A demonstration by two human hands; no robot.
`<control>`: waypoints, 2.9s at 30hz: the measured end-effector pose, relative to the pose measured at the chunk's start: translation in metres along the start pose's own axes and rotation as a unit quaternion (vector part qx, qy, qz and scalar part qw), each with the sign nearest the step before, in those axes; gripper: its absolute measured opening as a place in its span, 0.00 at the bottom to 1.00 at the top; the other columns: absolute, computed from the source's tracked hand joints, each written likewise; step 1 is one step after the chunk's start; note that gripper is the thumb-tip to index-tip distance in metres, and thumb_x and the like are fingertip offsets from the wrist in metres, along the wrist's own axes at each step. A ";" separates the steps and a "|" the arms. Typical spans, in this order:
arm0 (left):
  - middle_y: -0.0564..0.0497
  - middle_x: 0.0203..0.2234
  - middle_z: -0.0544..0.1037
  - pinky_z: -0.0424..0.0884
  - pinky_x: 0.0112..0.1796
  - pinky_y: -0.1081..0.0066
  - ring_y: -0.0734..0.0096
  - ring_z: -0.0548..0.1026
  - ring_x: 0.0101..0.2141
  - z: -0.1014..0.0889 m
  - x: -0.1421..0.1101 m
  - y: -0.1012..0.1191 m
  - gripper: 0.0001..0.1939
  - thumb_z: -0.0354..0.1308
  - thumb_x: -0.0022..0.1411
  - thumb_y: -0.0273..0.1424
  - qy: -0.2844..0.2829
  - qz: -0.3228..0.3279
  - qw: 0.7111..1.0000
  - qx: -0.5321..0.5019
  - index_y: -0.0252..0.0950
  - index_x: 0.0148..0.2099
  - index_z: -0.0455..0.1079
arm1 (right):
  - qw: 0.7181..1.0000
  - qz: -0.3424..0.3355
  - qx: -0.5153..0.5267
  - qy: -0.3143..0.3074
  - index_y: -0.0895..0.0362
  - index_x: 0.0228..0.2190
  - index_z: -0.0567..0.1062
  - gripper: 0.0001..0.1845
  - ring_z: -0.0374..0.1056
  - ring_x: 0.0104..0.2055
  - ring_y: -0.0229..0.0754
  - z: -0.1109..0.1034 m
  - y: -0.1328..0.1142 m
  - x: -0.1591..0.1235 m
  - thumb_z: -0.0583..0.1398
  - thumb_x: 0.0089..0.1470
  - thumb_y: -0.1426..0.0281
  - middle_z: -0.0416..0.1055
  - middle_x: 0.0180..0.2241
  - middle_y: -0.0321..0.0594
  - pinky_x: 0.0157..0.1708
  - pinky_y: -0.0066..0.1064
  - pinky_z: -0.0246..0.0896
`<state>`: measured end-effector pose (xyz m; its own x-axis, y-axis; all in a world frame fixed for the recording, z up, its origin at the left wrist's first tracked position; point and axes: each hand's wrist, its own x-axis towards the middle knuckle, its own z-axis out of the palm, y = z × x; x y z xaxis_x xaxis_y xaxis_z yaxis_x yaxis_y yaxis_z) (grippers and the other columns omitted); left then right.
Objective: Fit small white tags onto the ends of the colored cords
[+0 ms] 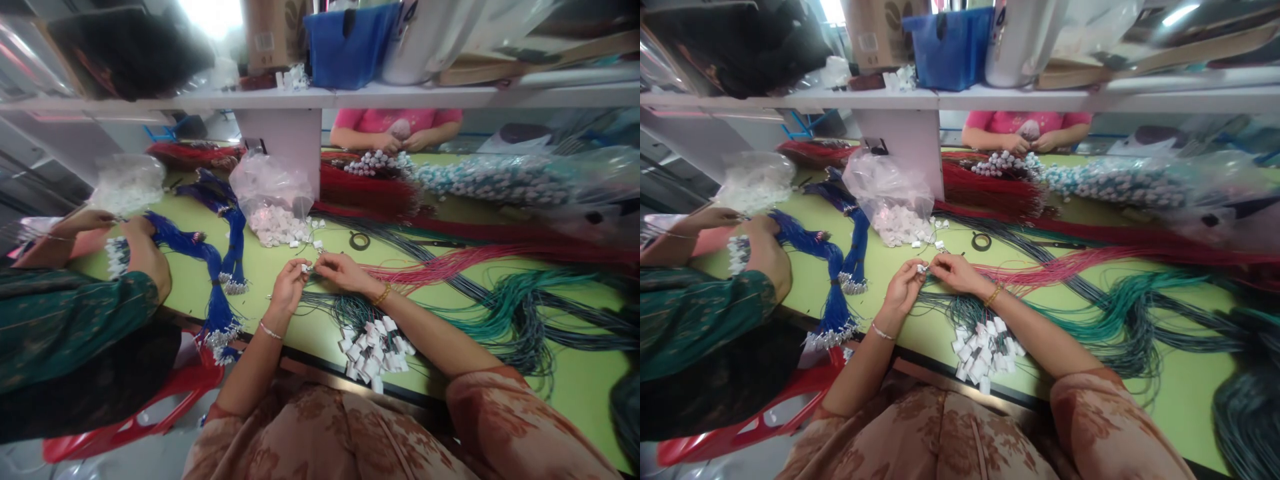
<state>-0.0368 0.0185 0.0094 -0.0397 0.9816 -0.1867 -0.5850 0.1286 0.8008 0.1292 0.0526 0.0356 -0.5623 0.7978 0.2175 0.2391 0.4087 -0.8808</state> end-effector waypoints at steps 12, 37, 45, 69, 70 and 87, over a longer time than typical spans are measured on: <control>0.50 0.29 0.75 0.64 0.31 0.75 0.78 0.68 0.27 0.005 -0.003 -0.005 0.12 0.67 0.47 0.31 -0.009 0.006 1.000 0.022 0.33 0.34 0.72 | 0.982 -0.030 -0.186 0.031 0.59 0.23 0.67 0.07 0.56 0.25 0.34 0.004 -0.001 -0.004 0.54 0.50 0.72 0.64 0.22 0.36 0.27 0.25 0.47; 0.47 0.27 0.77 0.58 0.25 0.75 0.79 0.65 0.23 0.014 -0.005 -0.016 0.12 0.67 0.43 0.32 0.019 -0.034 0.988 0.150 0.31 0.32 0.76 | 0.908 0.173 -0.379 -0.035 0.59 0.33 0.75 0.13 0.67 0.34 0.40 -0.035 0.036 0.009 0.52 0.58 0.68 0.75 0.35 0.45 0.29 0.28 0.48; 0.49 0.24 0.75 0.58 0.25 0.75 0.79 0.64 0.22 0.016 -0.008 -0.017 0.13 0.66 0.44 0.34 0.012 -0.021 0.984 0.178 0.31 0.32 0.76 | 0.887 0.181 -0.422 -0.057 0.61 0.35 0.73 0.14 0.69 0.36 0.44 -0.035 0.029 0.009 0.50 0.61 0.68 0.75 0.37 0.51 0.31 0.29 0.51; 0.49 0.31 0.76 0.64 0.31 0.76 0.78 0.69 0.28 0.034 0.013 -0.021 0.04 0.62 0.51 0.24 0.003 -0.038 0.999 -0.030 0.32 0.32 0.70 | 0.993 0.080 -0.029 0.085 0.60 0.20 0.68 0.13 0.52 0.22 0.32 -0.018 0.021 -0.012 0.55 0.50 0.64 0.60 0.18 0.31 0.23 0.24 0.44; 0.48 0.31 0.77 0.64 0.32 0.76 0.77 0.70 0.29 0.034 0.013 -0.021 0.04 0.61 0.51 0.24 0.001 -0.040 0.999 -0.028 0.32 0.32 0.71 | 0.993 0.081 -0.029 0.078 0.60 0.20 0.68 0.13 0.52 0.22 0.32 -0.018 0.023 -0.013 0.55 0.50 0.64 0.59 0.18 0.31 0.23 0.24 0.44; 0.50 0.26 0.76 0.57 0.27 0.75 0.80 0.62 0.23 0.037 0.008 -0.030 0.13 0.66 0.48 0.35 0.005 0.038 0.992 0.117 0.32 0.35 0.76 | 0.995 0.081 -0.017 0.050 0.60 0.21 0.68 0.12 0.50 0.22 0.31 -0.018 0.032 -0.013 0.55 0.50 0.64 0.58 0.19 0.30 0.23 0.24 0.44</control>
<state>0.0102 0.0277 0.0052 -0.0854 0.9885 -0.1245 -0.3756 0.0838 0.9230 0.1581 0.0633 0.0125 -0.4325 0.8941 0.1162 0.3475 0.2843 -0.8935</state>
